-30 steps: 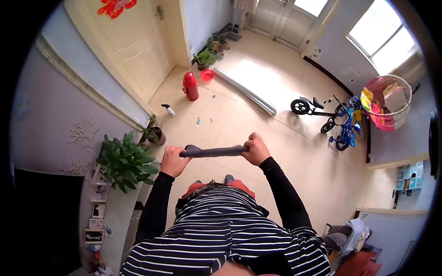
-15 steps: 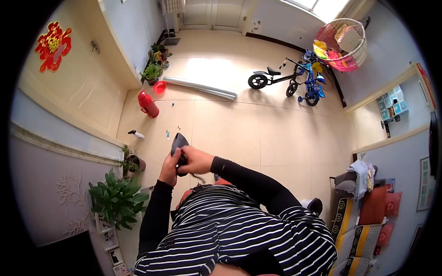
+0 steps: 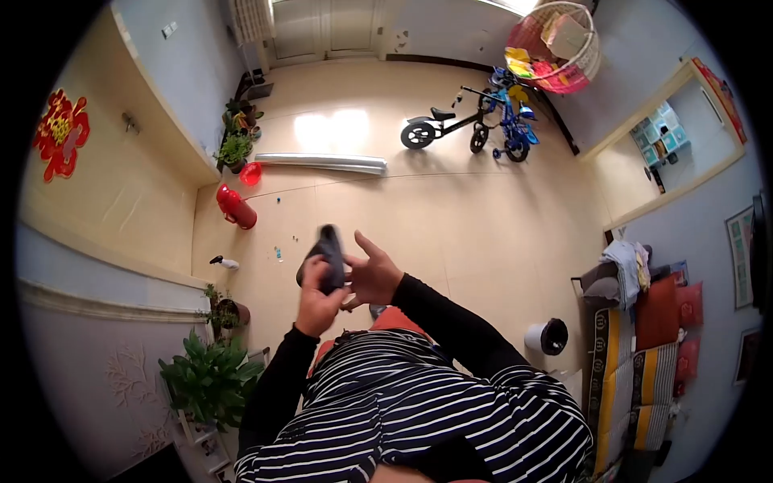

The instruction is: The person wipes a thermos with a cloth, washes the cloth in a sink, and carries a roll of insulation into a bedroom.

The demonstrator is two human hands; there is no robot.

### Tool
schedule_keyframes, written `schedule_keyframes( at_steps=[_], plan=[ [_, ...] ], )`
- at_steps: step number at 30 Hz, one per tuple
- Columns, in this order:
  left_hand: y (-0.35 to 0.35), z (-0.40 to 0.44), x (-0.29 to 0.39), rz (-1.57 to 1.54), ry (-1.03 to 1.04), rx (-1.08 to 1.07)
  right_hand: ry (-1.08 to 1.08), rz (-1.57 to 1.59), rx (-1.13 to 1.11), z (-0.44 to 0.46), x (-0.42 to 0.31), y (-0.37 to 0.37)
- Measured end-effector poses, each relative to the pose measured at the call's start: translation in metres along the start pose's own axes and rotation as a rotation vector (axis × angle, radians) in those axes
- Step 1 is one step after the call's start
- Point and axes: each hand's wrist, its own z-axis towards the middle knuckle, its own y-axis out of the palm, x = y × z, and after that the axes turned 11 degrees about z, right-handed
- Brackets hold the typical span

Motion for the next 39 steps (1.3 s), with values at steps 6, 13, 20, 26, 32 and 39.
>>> schedule_keyframes(
  at_steps=[6,13,20,26,32,39],
  plan=[
    [0.004,0.025,0.042,-0.772,-0.550,-0.262,-0.336,0.385,-0.264,-0.027,0.025,-0.006],
    [0.068,0.040,-0.022,-0.251,-0.668,-0.225,-0.557,0.085,0.159,-0.046,0.050,-0.045],
    [0.146,0.080,0.001,0.392,0.075,-0.031,-1.004,-0.052,0.382,-0.137,-0.002,-0.079],
    [0.249,0.109,-0.009,-0.623,-0.668,-0.549,-0.960,-1.179,0.787,-0.170,-0.033,-0.068],
    [0.280,0.159,-0.022,-0.880,-0.753,-0.645,-1.118,-1.355,0.935,-0.275,-0.096,-0.018],
    [0.342,0.193,-0.064,-0.893,-0.920,-0.800,-0.800,0.130,-0.334,-0.284,-0.143,-0.094]
  ],
)
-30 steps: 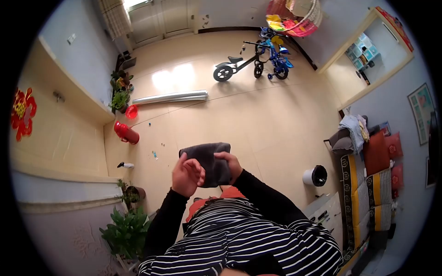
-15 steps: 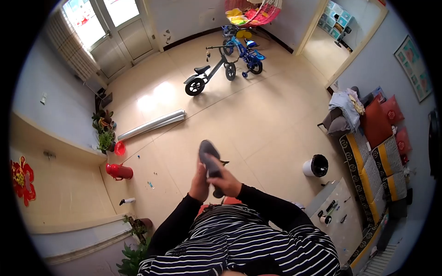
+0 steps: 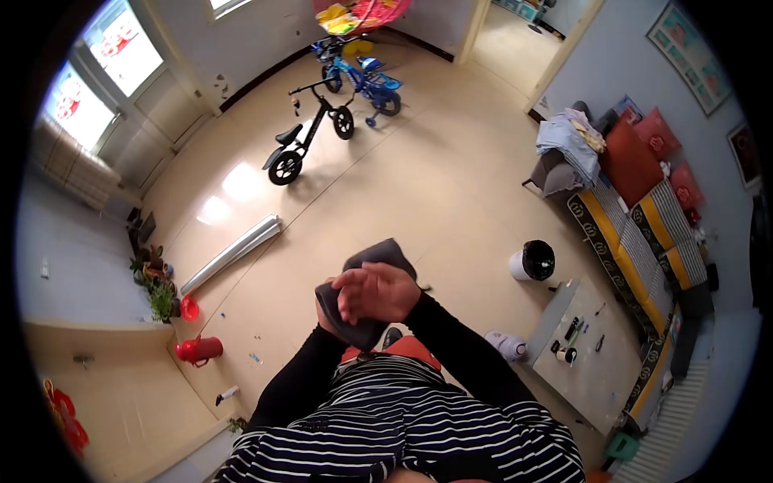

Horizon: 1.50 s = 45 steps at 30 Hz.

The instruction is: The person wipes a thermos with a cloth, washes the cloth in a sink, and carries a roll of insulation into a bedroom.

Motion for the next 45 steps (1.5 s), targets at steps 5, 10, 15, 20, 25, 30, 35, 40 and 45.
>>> schedule_keyframes(
  at_steps=[5,10,15,20,25,30,35,40,45],
  plan=[
    [-0.004,0.043,0.042,-0.483,-0.167,-0.414,-0.304,-0.088,0.296,0.021,-0.009,-0.007],
    [-0.017,0.079,0.106,0.076,-0.120,-0.086,-0.931,-0.949,0.794,0.008,-0.026,-0.010],
    [0.018,0.084,0.158,0.307,-0.175,-0.143,-0.626,-0.434,0.569,0.022,-0.061,-0.047],
    [-0.008,0.128,0.189,-0.003,-0.503,-0.237,-0.570,-0.426,0.934,0.078,-0.076,-0.058],
    [-0.018,0.146,0.243,-0.019,-0.492,-0.154,-0.573,-0.361,0.998,0.107,-0.112,-0.087],
    [-0.038,0.195,0.287,0.367,-0.409,-0.055,-0.477,-0.474,1.001,0.144,-0.187,-0.116],
    [-0.070,0.267,0.319,0.469,-0.287,0.163,-0.335,-0.469,0.917,0.205,-0.291,-0.140],
    [-0.058,0.318,0.380,0.317,-0.127,0.254,-0.146,-0.456,0.829,0.272,-0.393,-0.164],
    [-0.082,0.348,0.423,0.231,0.005,0.355,0.199,-0.582,0.871,0.345,-0.466,-0.208]
  ],
)
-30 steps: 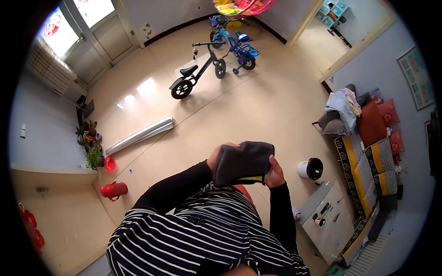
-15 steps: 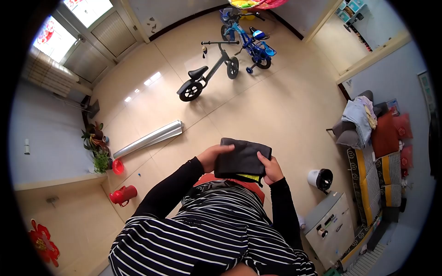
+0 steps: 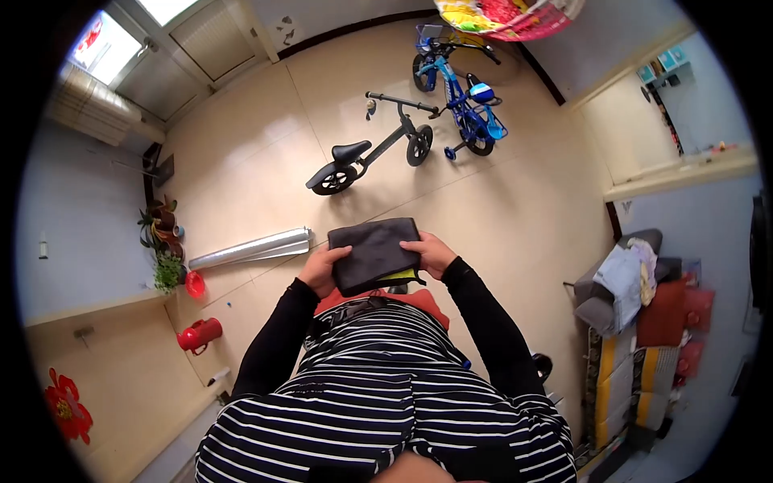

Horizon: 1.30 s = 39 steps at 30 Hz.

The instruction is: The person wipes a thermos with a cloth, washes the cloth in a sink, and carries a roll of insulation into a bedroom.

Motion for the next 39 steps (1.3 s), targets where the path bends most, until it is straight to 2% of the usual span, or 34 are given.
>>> schedule_keyframes(
  at_steps=[4,8,9,10,12,15,18,21,24,28,29,32,33,35,36,37,38,39],
  plan=[
    [-0.025,0.051,0.026,0.016,-0.014,0.146,0.012,-0.200,0.049,0.071,-0.055,0.009],
    [-0.056,0.142,0.070,0.033,-0.054,0.182,-0.138,-0.415,0.131,0.172,-0.088,-0.021],
    [-0.067,0.172,0.070,0.044,-0.042,0.177,-0.120,-0.348,0.146,0.182,-0.107,-0.021],
    [-0.069,0.189,0.075,0.051,-0.039,0.178,-0.092,-0.278,0.164,0.188,-0.122,-0.019],
    [-0.063,0.225,0.105,0.113,-0.098,0.229,-0.021,-0.333,0.303,0.208,-0.155,-0.023],
    [-0.043,0.260,0.142,0.145,-0.185,0.244,-0.091,-0.545,0.369,0.244,-0.189,-0.051],
    [-0.053,0.330,0.130,0.128,-0.257,0.229,-0.213,-0.480,0.427,0.274,-0.223,-0.075],
    [-0.045,0.394,0.130,0.184,-0.289,0.281,-0.246,-0.774,0.457,0.321,-0.259,-0.115],
    [-0.033,0.466,0.125,0.090,-0.330,0.327,-0.316,-0.894,0.438,0.377,-0.305,-0.159],
    [-0.019,0.551,0.132,-0.001,-0.200,0.533,-0.340,-1.130,0.503,0.428,-0.382,-0.157],
    [-0.006,0.558,0.153,-0.117,-0.172,0.580,-0.340,-1.148,0.483,0.444,-0.394,-0.161],
    [-0.019,0.621,0.122,-0.122,-0.156,0.656,-0.360,-1.183,0.393,0.489,-0.412,-0.179],
    [-0.040,0.659,0.075,0.023,-0.093,0.696,-0.271,-1.222,0.402,0.502,-0.414,-0.184],
    [-0.051,0.672,0.072,0.324,-0.184,0.687,-0.167,-1.383,0.429,0.525,-0.407,-0.196],
    [-0.056,0.677,0.062,0.472,-0.237,0.674,-0.145,-1.509,0.445,0.531,-0.396,-0.202],
    [-0.062,0.682,0.055,0.586,-0.423,0.635,-0.128,-1.635,0.457,0.537,-0.387,-0.207],
    [-0.065,0.685,0.048,0.638,-0.447,0.653,-0.172,-1.713,0.532,0.540,-0.374,-0.208],
    [-0.065,0.684,0.037,0.690,-0.474,0.667,-0.314,-1.692,0.497,0.544,-0.367,-0.206]
  ],
)
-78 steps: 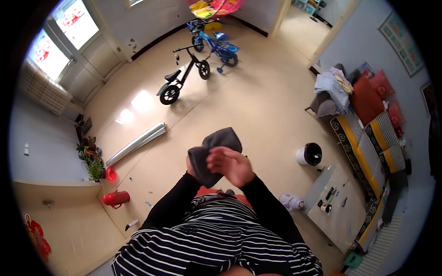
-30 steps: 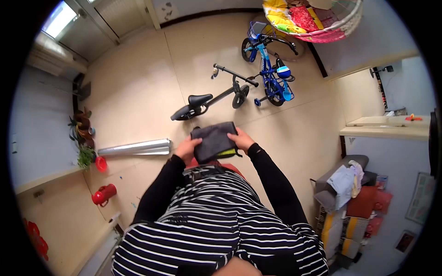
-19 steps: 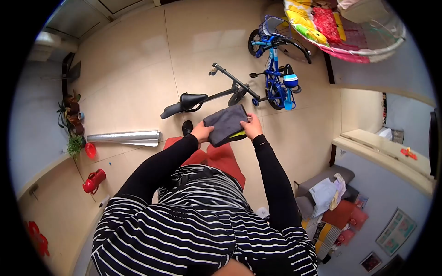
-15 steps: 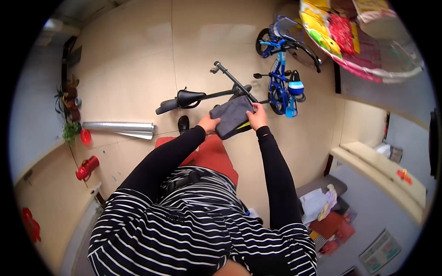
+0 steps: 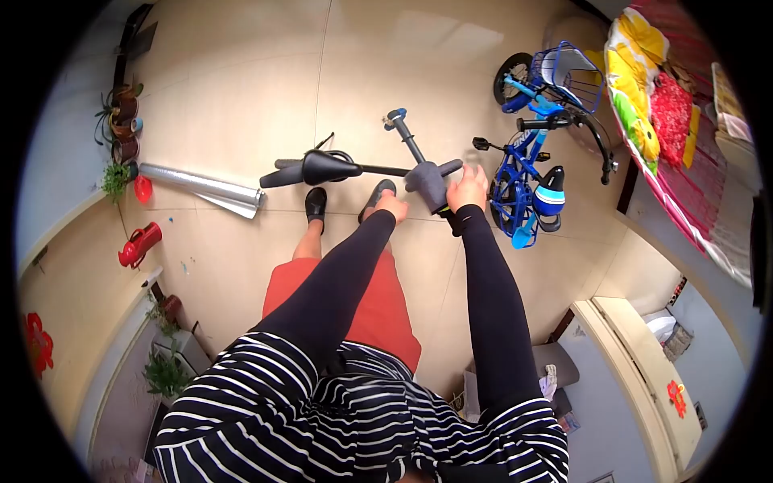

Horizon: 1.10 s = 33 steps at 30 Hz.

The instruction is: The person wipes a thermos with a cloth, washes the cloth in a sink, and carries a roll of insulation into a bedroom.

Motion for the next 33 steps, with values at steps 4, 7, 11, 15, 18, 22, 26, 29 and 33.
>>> schedule_keyframes(
  at_steps=[4,7,11,15,18,22,26,29,33],
  plan=[
    [-0.009,-0.012,-0.016,0.098,0.057,-0.026,-0.154,0.004,-0.118,-0.012,-0.035,0.002],
    [-0.043,-0.044,-0.030,0.102,0.083,-0.080,0.011,0.012,-0.349,-0.012,-0.031,0.024],
    [-0.115,-0.106,-0.074,0.091,0.079,0.034,0.024,-0.015,-0.373,-0.011,-0.033,0.027],
    [-0.176,-0.135,-0.174,0.042,-0.018,0.141,-0.094,-0.187,-0.135,-0.018,-0.034,0.018],
    [-0.222,-0.167,-0.252,0.063,-0.116,0.216,-0.097,-0.100,-0.094,-0.037,-0.063,-0.020],
    [-0.257,-0.189,-0.363,0.024,-0.206,0.314,-0.074,-0.128,-0.086,-0.070,-0.089,-0.037],
    [-0.278,-0.217,-0.451,-0.069,-0.250,0.407,-0.075,-0.152,-0.046,-0.119,-0.132,-0.028],
    [-0.296,-0.246,-0.508,-0.240,-0.287,0.416,-0.069,-0.168,-0.084,-0.142,-0.156,0.008],
    [-0.301,-0.260,-0.581,-0.309,-0.521,0.406,-0.148,-0.258,-0.253,-0.162,-0.228,0.039]
  ],
)
